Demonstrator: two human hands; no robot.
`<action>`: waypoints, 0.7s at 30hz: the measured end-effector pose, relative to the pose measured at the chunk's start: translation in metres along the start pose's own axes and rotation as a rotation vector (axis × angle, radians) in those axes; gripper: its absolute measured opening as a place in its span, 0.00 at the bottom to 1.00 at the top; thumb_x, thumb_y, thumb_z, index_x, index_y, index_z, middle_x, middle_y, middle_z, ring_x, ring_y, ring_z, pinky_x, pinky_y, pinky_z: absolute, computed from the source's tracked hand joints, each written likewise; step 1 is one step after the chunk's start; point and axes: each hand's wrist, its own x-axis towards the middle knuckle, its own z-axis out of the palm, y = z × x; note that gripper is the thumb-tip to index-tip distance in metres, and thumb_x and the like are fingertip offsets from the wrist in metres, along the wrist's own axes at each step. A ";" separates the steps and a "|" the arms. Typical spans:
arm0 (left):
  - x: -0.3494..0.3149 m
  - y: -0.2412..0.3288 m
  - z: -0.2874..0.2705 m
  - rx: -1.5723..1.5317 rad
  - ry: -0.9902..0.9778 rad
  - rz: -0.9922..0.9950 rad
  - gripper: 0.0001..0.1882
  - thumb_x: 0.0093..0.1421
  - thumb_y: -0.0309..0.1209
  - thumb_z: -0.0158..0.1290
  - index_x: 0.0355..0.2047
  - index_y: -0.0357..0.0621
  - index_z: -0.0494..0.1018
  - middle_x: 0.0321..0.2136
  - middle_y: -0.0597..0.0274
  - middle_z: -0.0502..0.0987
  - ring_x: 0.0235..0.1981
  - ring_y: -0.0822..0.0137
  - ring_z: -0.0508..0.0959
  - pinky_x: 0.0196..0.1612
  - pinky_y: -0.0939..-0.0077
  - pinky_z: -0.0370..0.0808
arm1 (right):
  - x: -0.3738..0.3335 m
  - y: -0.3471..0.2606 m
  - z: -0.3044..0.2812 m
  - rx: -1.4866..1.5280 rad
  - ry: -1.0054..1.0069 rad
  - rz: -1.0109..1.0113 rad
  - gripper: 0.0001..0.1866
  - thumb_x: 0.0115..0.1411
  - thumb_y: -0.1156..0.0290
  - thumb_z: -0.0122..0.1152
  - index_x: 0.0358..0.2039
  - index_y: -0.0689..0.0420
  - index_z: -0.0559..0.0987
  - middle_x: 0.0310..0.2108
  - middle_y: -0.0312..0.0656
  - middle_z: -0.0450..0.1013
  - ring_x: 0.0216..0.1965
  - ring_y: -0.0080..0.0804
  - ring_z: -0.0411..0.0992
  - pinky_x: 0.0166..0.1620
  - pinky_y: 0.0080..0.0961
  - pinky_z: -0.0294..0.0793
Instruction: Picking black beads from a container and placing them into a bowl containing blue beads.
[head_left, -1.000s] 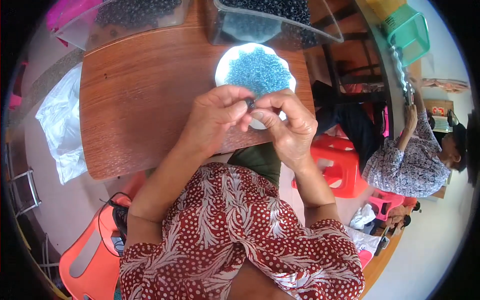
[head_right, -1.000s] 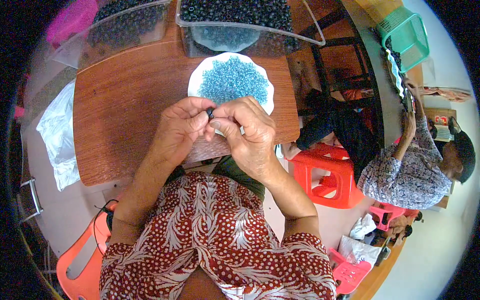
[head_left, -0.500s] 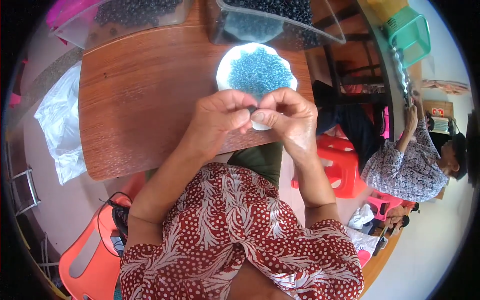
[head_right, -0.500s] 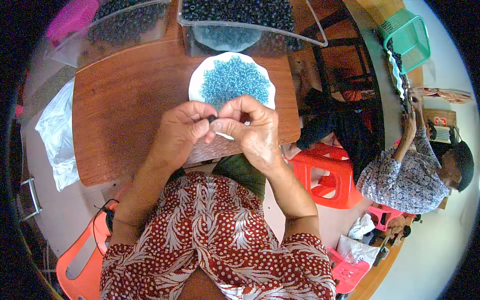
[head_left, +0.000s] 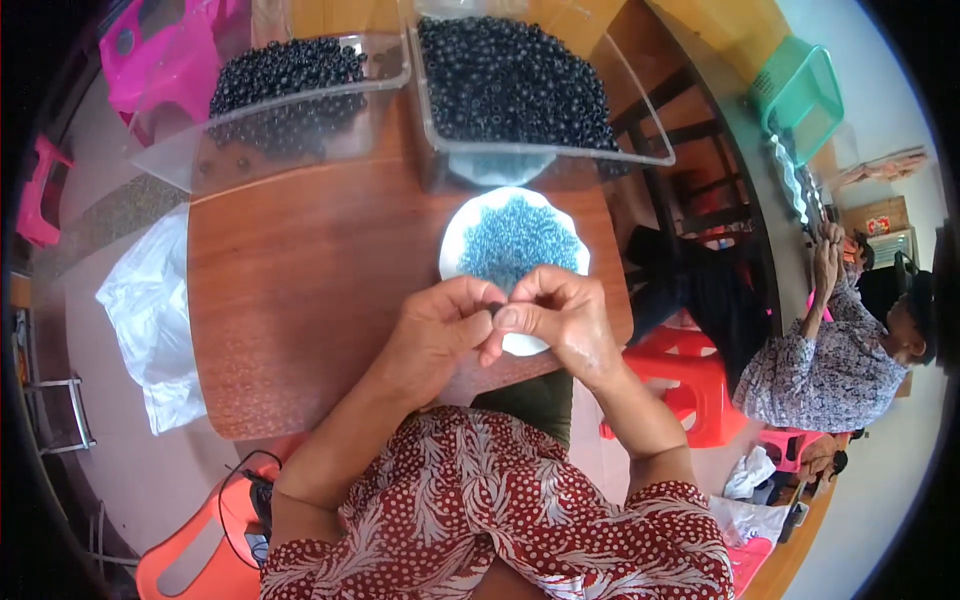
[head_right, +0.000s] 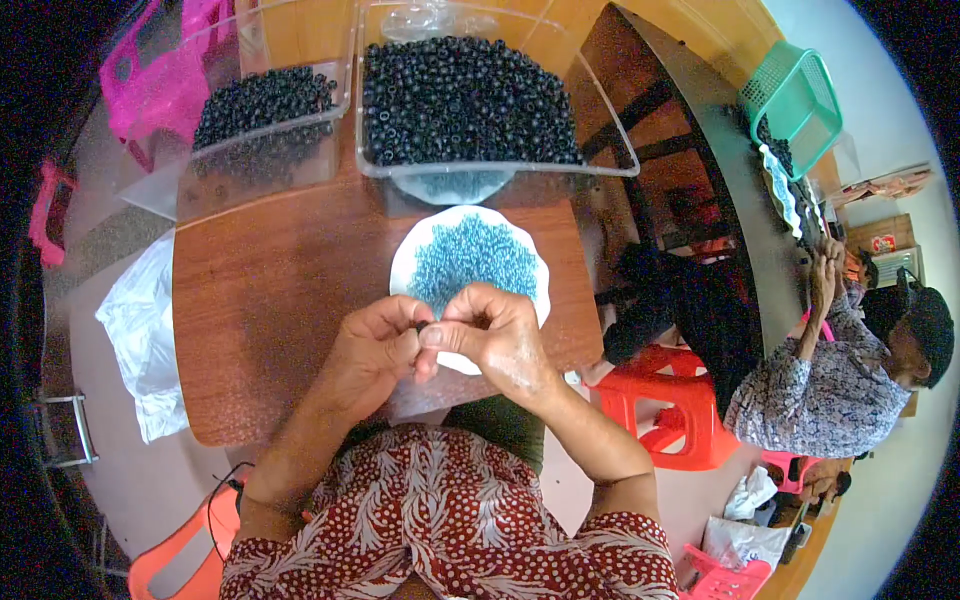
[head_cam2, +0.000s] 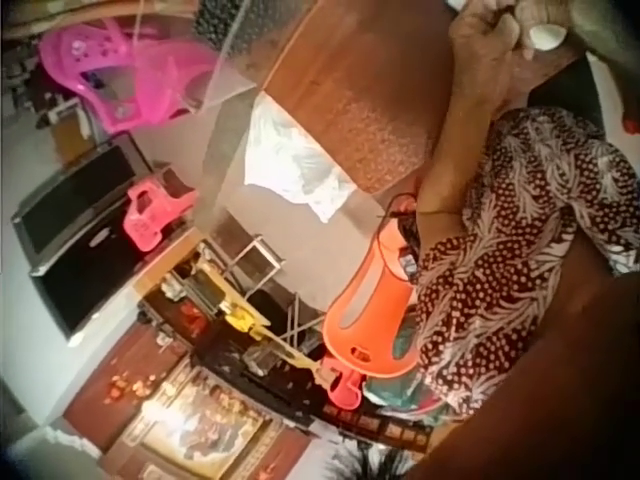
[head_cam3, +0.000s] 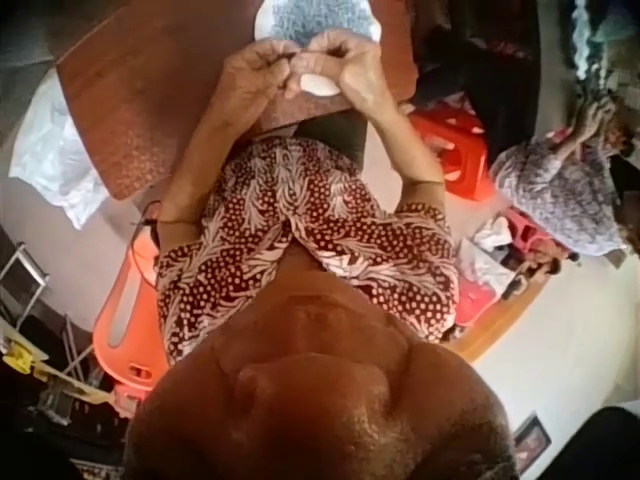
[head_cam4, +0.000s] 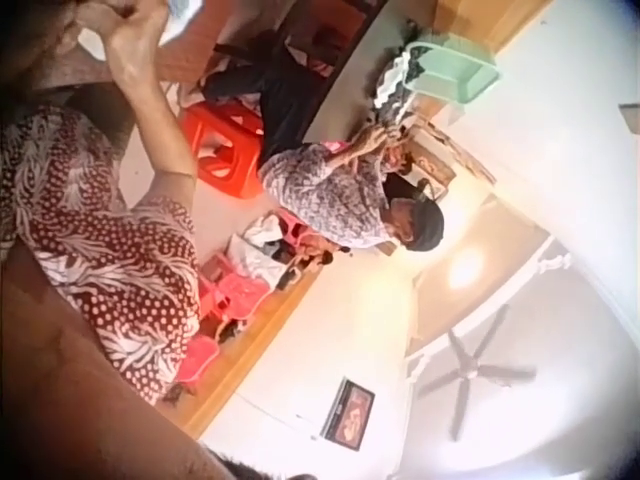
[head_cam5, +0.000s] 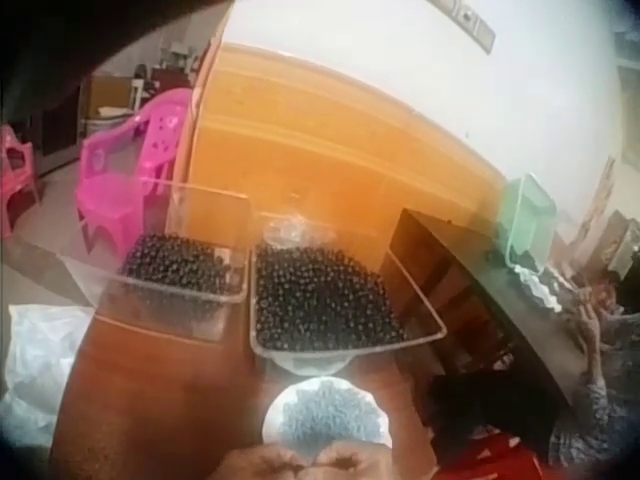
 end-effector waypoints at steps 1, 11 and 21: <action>0.002 0.003 -0.003 0.006 -0.002 0.004 0.10 0.56 0.28 0.52 0.36 0.37 0.67 0.25 0.64 0.72 0.22 0.73 0.71 0.25 0.81 0.68 | 0.003 -0.001 0.000 -0.031 -0.024 0.004 0.04 0.50 0.80 0.60 0.23 0.63 0.73 0.23 0.38 0.72 0.25 0.21 0.70 0.30 0.16 0.68; 0.013 0.009 -0.028 -0.208 0.001 -0.041 0.09 0.55 0.25 0.51 0.35 0.36 0.68 0.28 0.54 0.73 0.23 0.68 0.73 0.25 0.77 0.69 | 0.091 -0.099 -0.043 -0.679 0.271 -0.516 0.05 0.49 0.80 0.56 0.29 0.63 0.75 0.25 0.34 0.72 0.26 0.17 0.68 0.28 0.11 0.66; 0.020 0.008 -0.036 -0.215 0.062 -0.077 0.08 0.55 0.25 0.53 0.34 0.35 0.69 0.29 0.53 0.74 0.23 0.69 0.73 0.25 0.79 0.70 | 0.230 -0.060 -0.076 -1.143 -0.390 -0.262 0.08 0.47 0.86 0.55 0.28 0.63 0.78 0.27 0.39 0.75 0.32 0.25 0.73 0.38 0.22 0.73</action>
